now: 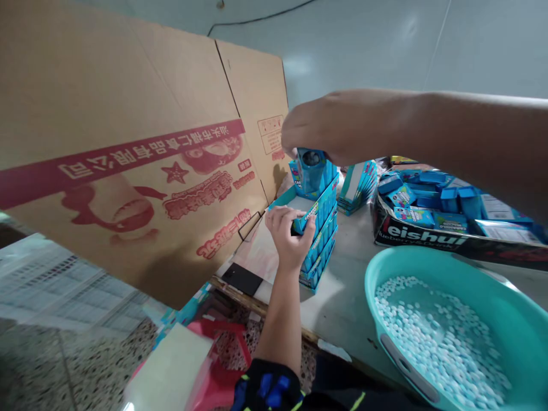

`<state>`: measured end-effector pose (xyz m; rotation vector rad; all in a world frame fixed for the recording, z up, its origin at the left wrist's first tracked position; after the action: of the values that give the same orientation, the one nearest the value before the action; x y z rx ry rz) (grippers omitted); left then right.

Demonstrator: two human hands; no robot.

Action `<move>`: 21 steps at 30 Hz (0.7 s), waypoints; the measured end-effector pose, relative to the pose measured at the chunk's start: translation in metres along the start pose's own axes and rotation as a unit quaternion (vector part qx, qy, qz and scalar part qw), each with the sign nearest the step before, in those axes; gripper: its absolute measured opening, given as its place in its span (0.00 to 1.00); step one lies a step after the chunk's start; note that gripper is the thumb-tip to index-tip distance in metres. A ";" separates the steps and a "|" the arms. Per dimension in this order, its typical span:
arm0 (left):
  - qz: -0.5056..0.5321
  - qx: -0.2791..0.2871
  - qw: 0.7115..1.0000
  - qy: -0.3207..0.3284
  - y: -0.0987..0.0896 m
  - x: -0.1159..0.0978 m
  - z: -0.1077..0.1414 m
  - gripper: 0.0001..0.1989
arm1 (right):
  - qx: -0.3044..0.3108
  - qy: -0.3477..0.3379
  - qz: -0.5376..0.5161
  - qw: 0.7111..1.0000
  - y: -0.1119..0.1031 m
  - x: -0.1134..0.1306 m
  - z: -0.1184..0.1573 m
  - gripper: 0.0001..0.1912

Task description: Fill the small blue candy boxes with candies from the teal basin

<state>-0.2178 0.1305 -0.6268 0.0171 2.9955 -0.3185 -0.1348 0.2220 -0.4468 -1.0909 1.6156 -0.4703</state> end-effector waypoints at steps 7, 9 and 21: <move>-0.006 -0.026 1.000 0.015 0.000 0.000 0.008 0.08 | -0.006 0.036 -0.137 0.990 0.007 -0.006 -0.002 0.16; 0.014 -0.061 0.998 0.014 -0.003 -0.001 0.009 0.07 | 0.003 0.029 -0.152 0.988 0.013 -0.005 -0.006 0.16; 0.022 -0.074 0.997 -0.021 -0.003 0.002 0.017 0.08 | 0.121 -0.070 -0.352 0.926 0.078 0.000 -0.037 0.17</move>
<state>-0.2178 0.1242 -0.6426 0.0606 2.9645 -0.0911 -0.2005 0.2525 -0.4940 -1.4610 0.9684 -1.0074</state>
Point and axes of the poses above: each hand's wrist, its own z-axis away from the middle knuckle, its own y-axis out of the palm, x = y × z, the point moved 7 cm from there along -z, towards the middle knuckle, and after that the axes turned 4 degrees about y, right-handed, at the moved point
